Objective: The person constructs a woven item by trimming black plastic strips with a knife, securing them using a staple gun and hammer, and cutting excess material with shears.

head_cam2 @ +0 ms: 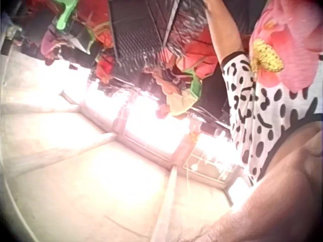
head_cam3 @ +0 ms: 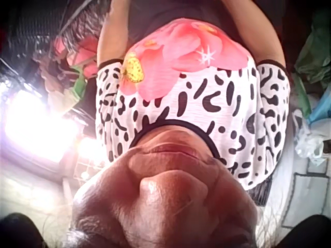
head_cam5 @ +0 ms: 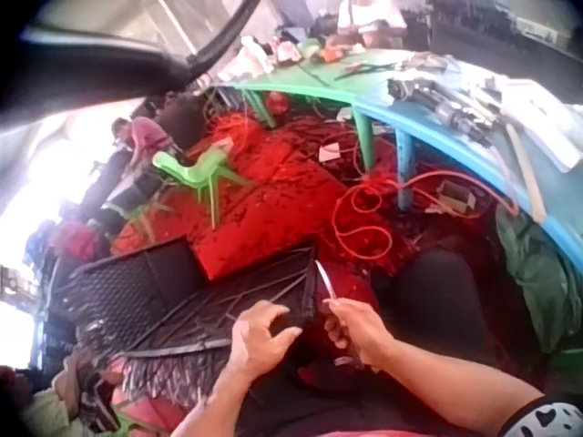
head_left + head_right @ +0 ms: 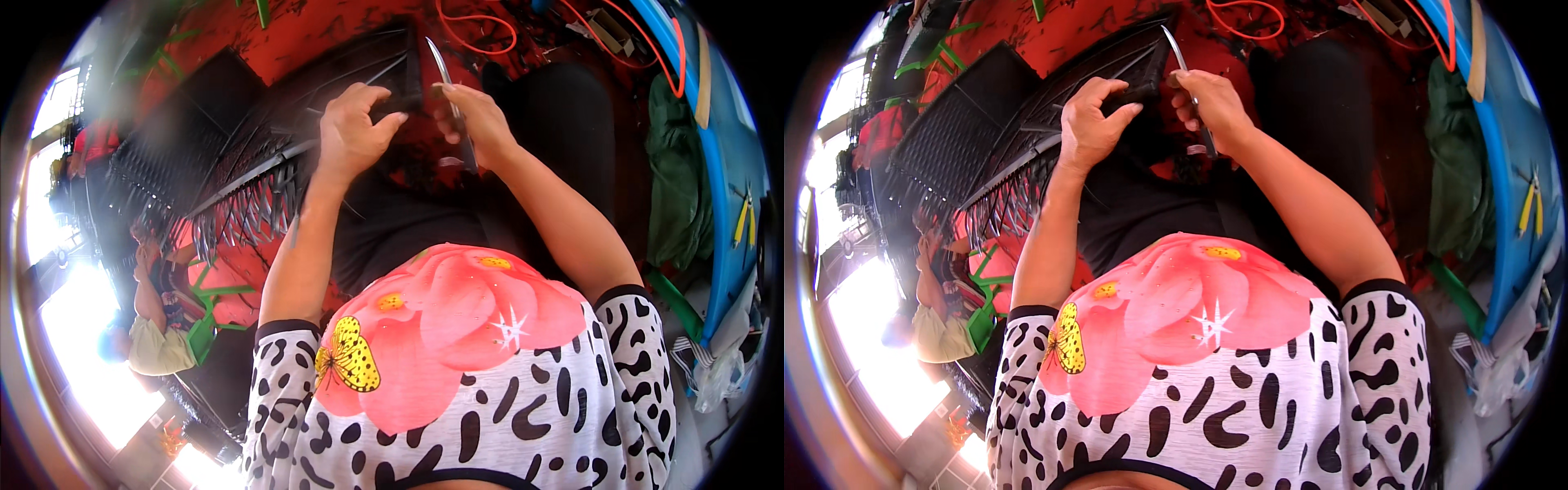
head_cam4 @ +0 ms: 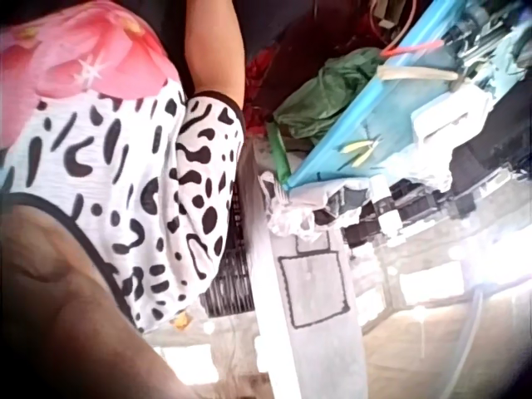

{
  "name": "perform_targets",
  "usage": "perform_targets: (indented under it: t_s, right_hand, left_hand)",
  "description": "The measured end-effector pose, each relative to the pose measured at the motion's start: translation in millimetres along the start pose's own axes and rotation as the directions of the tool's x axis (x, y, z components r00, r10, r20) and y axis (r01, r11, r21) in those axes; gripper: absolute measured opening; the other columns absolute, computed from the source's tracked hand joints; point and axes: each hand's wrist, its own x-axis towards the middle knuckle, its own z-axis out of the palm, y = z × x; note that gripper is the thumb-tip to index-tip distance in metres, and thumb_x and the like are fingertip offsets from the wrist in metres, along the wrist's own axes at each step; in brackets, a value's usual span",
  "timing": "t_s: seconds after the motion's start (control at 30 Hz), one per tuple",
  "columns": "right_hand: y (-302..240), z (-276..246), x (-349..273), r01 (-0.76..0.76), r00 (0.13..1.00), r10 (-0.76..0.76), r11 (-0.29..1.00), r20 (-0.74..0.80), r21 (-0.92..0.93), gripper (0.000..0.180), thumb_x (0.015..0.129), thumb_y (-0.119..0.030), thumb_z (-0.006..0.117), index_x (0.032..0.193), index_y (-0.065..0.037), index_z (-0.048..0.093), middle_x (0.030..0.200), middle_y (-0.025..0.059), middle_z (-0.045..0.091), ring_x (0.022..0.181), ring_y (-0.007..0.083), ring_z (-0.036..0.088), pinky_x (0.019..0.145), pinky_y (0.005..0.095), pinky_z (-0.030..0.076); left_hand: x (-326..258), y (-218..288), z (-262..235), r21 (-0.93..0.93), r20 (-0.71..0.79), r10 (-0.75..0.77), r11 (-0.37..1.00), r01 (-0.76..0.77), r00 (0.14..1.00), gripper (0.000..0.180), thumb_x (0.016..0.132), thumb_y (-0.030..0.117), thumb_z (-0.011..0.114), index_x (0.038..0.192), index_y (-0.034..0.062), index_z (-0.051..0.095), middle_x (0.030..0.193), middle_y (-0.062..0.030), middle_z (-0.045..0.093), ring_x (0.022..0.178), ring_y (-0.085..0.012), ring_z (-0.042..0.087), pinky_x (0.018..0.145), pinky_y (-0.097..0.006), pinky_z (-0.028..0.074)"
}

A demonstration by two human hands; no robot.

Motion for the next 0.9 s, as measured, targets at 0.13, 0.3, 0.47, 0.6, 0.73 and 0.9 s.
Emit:
perform_targets:
  t_s: [0.13,0.3,0.47,0.6,0.73,0.9]
  right_hand:
    - [2,2,-15,-0.027,0.999,0.026,0.999,-0.035,-0.039,0.024,0.091,-0.025,0.052,0.096,-0.002,0.059,0.073,0.0036,0.055,0.058,0.0108,0.050,0.047,0.0227,0.037]
    - [6,5,-16,-0.033,0.999,0.033,0.999,0.021,0.016,0.019,0.091,-0.022,0.053,0.095,-0.004,0.055,0.072,0.0025,0.055,0.054,0.0092,0.049,0.044,0.0214,0.035]
    - [-9,18,-16,0.077,0.997,-0.077,0.996,-0.007,-0.037,0.029,0.085,-0.026,0.064,0.101,-0.006,0.050,0.070,0.0012,0.053,0.053,0.0056,0.048,0.042,0.0181,0.032]
    - [-21,37,-9,0.057,0.994,-0.084,0.949,-0.075,-0.309,0.043,0.081,-0.030,0.068,0.110,-0.003,0.050,0.073,0.0030,0.055,0.055,0.0070,0.051,0.043,0.0191,0.035]
    - [-8,27,23,0.220,0.961,-0.277,0.804,-0.019,-0.553,0.061,0.080,-0.035,0.066,0.125,0.001,0.044,0.078,0.0056,0.057,0.057,0.0094,0.053,0.045,0.0230,0.040]
    - [-14,25,26,0.328,0.897,-0.442,0.617,0.031,-0.715,0.050,0.084,-0.030,0.061,0.121,0.001,0.048,0.076,0.0035,0.056,0.058,0.0085,0.052,0.045,0.0231,0.038]
  left_hand:
    - [-7,13,1,0.355,-0.055,0.109,0.931,-0.083,0.992,0.031,0.069,0.020,0.073,0.090,0.0009,0.062,0.081,-0.0125,0.061,0.076,-0.0309,0.059,0.067,-0.037,0.046]
    - [-8,10,-1,0.412,-0.006,0.083,0.908,-0.073,0.997,0.039,0.067,0.024,0.074,0.096,0.0028,0.058,0.080,-0.0111,0.060,0.075,-0.0311,0.059,0.067,-0.039,0.046]
    - [-10,11,-2,0.366,0.015,0.043,0.929,-0.046,0.999,0.037,0.067,0.025,0.074,0.094,0.0037,0.059,0.081,-0.0107,0.061,0.076,-0.0307,0.059,0.067,-0.040,0.046]
    - [-11,8,-3,0.332,-0.019,0.032,0.943,-0.023,0.999,0.037,0.066,0.027,0.075,0.091,0.0040,0.061,0.080,-0.0106,0.061,0.076,-0.0307,0.060,0.064,-0.040,0.047]
    - [-4,6,-1,0.317,-0.020,0.044,0.948,-0.036,0.999,0.038,0.065,0.029,0.076,0.087,0.0033,0.060,0.078,-0.0109,0.061,0.075,-0.0310,0.060,0.063,-0.041,0.047]
    - [-2,7,0,0.332,0.014,0.029,0.943,-0.032,0.999,0.036,0.066,0.029,0.075,0.084,0.0034,0.058,0.078,-0.0120,0.061,0.075,-0.0330,0.060,0.063,-0.042,0.046]
